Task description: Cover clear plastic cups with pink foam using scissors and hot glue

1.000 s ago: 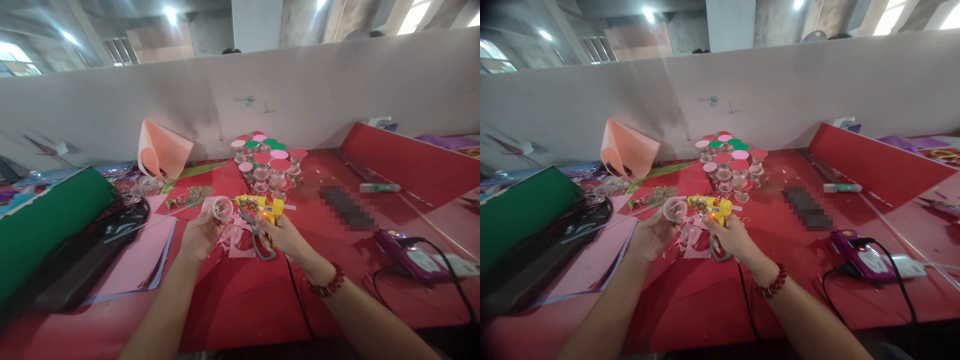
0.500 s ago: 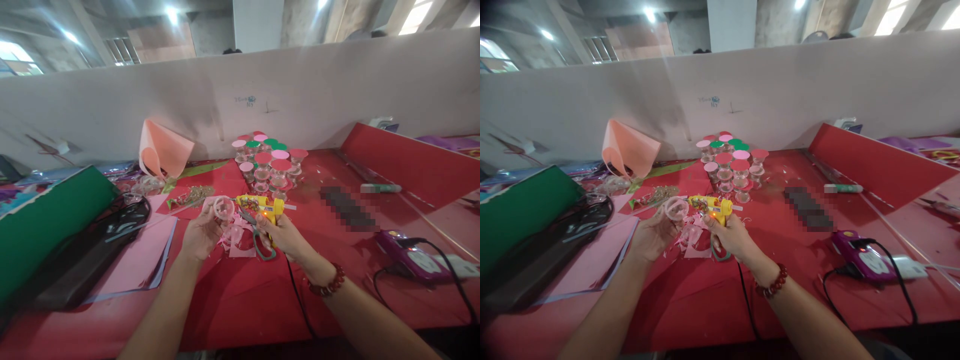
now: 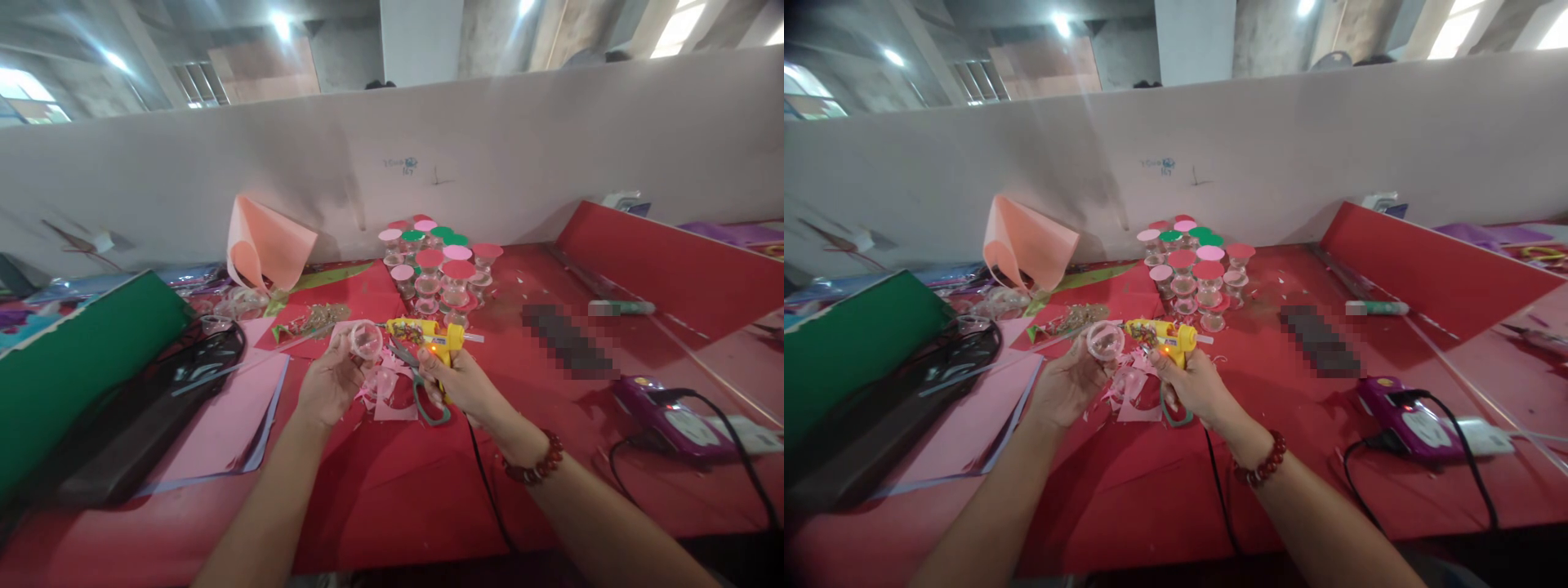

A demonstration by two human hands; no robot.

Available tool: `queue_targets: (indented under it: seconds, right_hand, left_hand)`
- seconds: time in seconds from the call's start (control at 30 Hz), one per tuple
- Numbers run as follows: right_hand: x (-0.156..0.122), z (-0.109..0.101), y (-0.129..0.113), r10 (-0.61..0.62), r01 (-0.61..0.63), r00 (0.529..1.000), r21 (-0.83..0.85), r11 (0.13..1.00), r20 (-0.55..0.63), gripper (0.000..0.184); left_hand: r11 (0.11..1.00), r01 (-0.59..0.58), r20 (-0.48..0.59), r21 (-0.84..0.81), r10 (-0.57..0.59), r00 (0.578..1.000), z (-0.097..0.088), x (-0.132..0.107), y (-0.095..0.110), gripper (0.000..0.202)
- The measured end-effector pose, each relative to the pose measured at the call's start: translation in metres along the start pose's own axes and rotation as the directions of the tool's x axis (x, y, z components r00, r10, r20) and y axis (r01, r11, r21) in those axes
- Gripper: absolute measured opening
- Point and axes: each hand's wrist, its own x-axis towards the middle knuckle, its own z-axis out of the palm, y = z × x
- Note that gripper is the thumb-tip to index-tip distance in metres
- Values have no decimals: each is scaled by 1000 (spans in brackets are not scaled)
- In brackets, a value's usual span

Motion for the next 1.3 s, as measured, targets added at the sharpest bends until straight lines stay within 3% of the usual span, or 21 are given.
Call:
queue_targets:
  seconds: [0.13,0.5,0.83,1.3]
  right_hand:
    - [0,0,-1,4,-4,1000,-5,1000,10,51]
    - [-2,0,-3,4,-4,1000,-23,1000,8,50]
    - [-3,1,-6,3,-4,1000,-34,999,-4,52]
    - [-2,0,-2,-5,5,1000,-32,999,-1,50]
  left_hand:
    - [1000,-4,18,24,3,1000,-1,1,0,12]
    - [999,34,-73,1,-34,997,2,-2,2,25]
    - [999,23,5,26,-23,1000,-3,0,2,29]
    - [996,77,-39,55,-75,996,0,-3,4,27]
